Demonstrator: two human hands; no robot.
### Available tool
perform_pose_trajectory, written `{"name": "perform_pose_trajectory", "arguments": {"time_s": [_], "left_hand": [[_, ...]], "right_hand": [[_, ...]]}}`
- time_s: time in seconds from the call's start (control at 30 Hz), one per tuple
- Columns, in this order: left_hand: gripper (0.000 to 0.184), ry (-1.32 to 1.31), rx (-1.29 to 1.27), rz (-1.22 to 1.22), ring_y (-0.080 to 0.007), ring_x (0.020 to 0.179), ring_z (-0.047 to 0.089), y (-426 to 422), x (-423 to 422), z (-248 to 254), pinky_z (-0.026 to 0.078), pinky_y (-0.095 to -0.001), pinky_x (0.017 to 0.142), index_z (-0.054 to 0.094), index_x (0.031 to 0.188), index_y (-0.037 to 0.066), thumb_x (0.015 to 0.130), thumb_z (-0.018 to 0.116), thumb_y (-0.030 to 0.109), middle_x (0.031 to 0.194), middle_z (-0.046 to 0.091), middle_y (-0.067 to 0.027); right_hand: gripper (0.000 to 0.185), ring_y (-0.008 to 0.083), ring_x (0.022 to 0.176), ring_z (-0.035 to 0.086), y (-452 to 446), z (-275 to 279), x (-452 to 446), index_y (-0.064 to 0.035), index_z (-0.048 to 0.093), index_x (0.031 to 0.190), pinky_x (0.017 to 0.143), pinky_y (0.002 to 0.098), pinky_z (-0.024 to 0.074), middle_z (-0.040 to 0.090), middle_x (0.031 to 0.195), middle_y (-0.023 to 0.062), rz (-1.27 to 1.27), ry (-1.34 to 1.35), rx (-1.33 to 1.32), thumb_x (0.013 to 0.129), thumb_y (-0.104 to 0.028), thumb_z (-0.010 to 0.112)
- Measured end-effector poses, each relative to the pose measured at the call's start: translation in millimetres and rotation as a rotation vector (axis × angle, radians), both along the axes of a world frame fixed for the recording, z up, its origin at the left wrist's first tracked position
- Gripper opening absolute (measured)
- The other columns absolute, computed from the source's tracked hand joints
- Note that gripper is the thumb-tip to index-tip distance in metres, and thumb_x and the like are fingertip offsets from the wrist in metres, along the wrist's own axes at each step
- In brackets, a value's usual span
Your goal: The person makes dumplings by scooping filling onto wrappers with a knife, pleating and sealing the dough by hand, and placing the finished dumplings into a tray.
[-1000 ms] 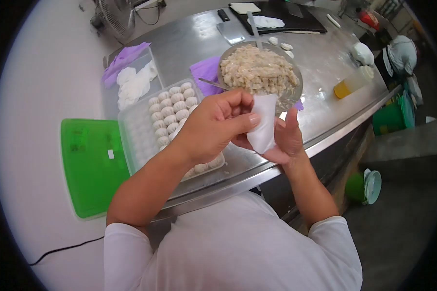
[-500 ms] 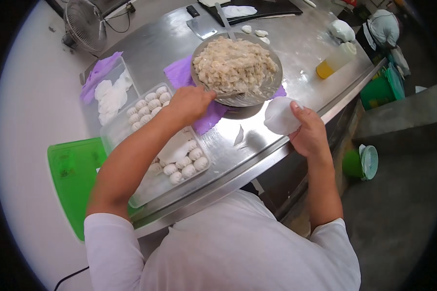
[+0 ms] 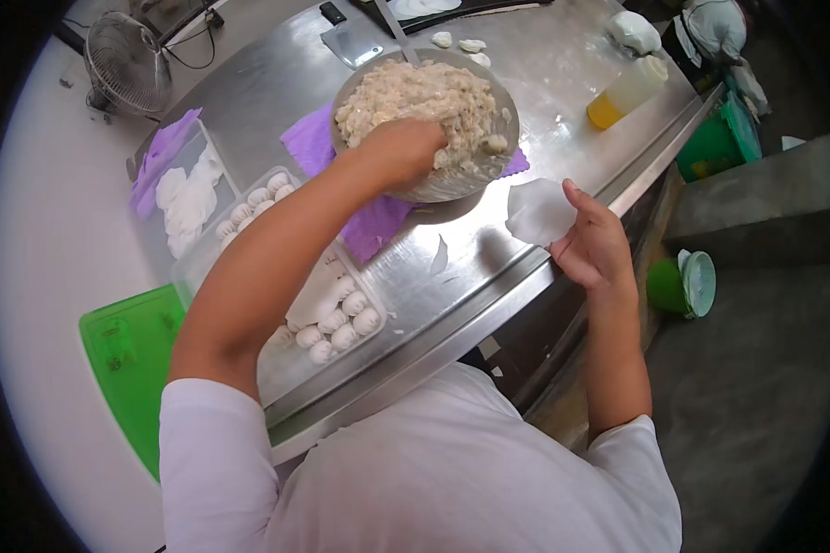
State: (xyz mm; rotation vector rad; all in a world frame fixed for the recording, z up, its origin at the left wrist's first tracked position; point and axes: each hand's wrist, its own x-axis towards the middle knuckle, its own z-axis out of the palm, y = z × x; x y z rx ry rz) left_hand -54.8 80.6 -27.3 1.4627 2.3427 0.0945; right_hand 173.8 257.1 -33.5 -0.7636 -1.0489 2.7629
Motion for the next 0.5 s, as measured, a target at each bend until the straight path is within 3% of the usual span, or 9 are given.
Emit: {"name": "perform_pose_trajectory", "arguments": {"time_s": [0.03, 0.17, 0.23, 0.3, 0.43, 0.5], "left_hand": [[0.048, 0.001, -0.005, 0.003, -0.0373, 0.107, 0.067, -12.6, -0.2, -5.3, 0.051, -0.0469, 0.093, 0.067, 0.127, 0.01, 0.083, 0.052, 0.001, 0.112, 0.069, -0.0228], [0.044, -0.23, 0.148, 0.055, -0.0364, 0.1, 0.069, -56.0, -1.1, -24.4, 0.052, -0.044, 0.087, 0.068, 0.124, 0.004, 0.084, 0.053, -0.003, 0.103, 0.071, -0.0223], [0.042, -0.317, 0.203, 0.087, -0.0355, 0.097, 0.069, -67.5, 8.3, -16.4, 0.052, -0.0427, 0.085, 0.067, 0.125, 0.003, 0.085, 0.054, -0.003, 0.1, 0.071, -0.0218], [0.04, -0.604, 0.179, 0.296, -0.0333, 0.09, 0.069, -72.5, 21.0, -6.6, 0.052, -0.04, 0.082, 0.067, 0.125, 0.005, 0.088, 0.055, -0.001, 0.097, 0.071, -0.0198], [0.038, -0.484, 0.481, 0.196, -0.0317, 0.084, 0.067, -83.4, 64.4, -37.5, 0.052, -0.0384, 0.077, 0.069, 0.124, 0.008, 0.088, 0.058, 0.001, 0.089, 0.068, -0.0162], [0.037, -0.114, 0.479, 0.122, -0.0312, 0.081, 0.064, -88.6, 77.7, -27.7, 0.051, -0.0394, 0.072, 0.071, 0.122, 0.013, 0.088, 0.061, 0.003, 0.084, 0.063, -0.0133]], "right_hand": [[0.042, 0.0347, 0.117, 0.064, 3.0, -4.0, -1.9, 0.009, 0.05, 0.13, 0.104, 0.051, 0.0504, 0.063, 0.126, 0.0228, 0.035, 0.019, -0.041, 0.106, -0.025, 0.047], [0.041, 0.0365, 0.118, 0.063, 6.5, -7.3, -16.8, 0.0086, 0.048, 0.13, 0.105, 0.0541, 0.0482, 0.063, 0.125, 0.0232, 0.053, -0.066, -0.046, 0.105, -0.025, 0.047], [0.037, 0.0333, 0.111, 0.064, -0.3, -2.1, -29.7, 0.0067, 0.046, 0.13, 0.098, 0.053, 0.0515, 0.061, 0.122, 0.0218, 0.06, -0.183, -0.07, 0.105, -0.021, 0.048], [0.038, 0.0343, 0.115, 0.062, -2.1, -13.1, -44.4, 0.0064, 0.044, 0.133, 0.099, 0.0539, 0.0506, 0.058, 0.126, 0.0228, 0.072, -0.194, -0.116, 0.105, -0.02, 0.046], [0.04, 0.0375, 0.124, 0.055, -28.7, 6.4, -66.8, 0.0057, 0.038, 0.138, 0.106, 0.0553, 0.0462, 0.05, 0.135, 0.0255, -0.07, -0.269, -0.135, 0.107, -0.018, 0.039], [0.04, 0.0395, 0.126, 0.054, -25.0, -1.5, -65.8, 0.0063, 0.036, 0.139, 0.109, 0.0558, 0.0441, 0.045, 0.14, 0.0275, -0.1, -0.311, -0.068, 0.107, -0.018, 0.036]]}}
